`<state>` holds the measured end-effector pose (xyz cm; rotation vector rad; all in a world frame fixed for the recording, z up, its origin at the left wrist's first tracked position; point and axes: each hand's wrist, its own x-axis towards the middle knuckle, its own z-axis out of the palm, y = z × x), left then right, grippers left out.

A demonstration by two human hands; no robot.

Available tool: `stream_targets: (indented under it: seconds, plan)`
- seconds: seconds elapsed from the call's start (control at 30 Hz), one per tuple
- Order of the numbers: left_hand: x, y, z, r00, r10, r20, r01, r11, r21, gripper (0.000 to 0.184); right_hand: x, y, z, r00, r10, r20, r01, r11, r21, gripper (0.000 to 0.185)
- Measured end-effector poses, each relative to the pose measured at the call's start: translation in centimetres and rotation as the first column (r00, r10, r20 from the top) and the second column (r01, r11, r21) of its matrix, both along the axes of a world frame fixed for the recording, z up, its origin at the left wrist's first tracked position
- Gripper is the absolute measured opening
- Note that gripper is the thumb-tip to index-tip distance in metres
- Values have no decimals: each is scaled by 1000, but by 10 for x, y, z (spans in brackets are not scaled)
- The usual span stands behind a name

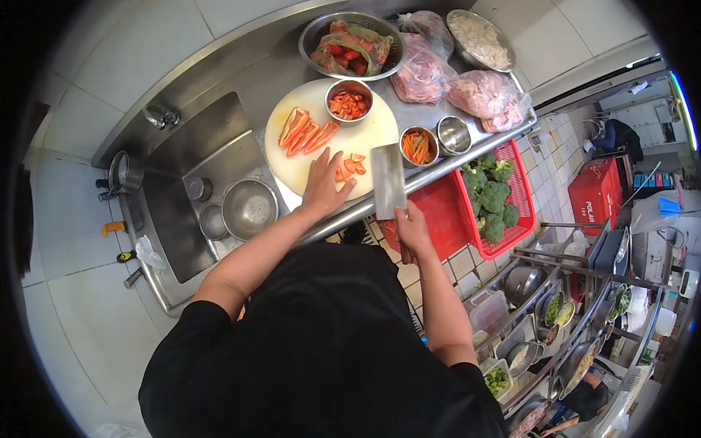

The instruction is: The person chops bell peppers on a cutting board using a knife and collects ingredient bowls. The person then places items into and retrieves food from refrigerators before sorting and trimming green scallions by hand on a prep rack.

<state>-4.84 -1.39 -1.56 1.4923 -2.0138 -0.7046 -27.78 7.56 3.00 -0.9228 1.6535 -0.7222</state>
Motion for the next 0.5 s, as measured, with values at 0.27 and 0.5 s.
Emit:
stream_targets:
  seconds: [0.27, 0.5]
  plan:
    - [-42, -26, -20, 997, 21, -69, -26, 997, -75, 56, 39, -5, -15, 986, 112, 127, -120, 991, 57, 23]
    - [-44, -32, 0, 848, 249, -468, -342, 932, -123, 28, 47, -17, 2, 962, 274, -10, -272, 951, -144, 22]
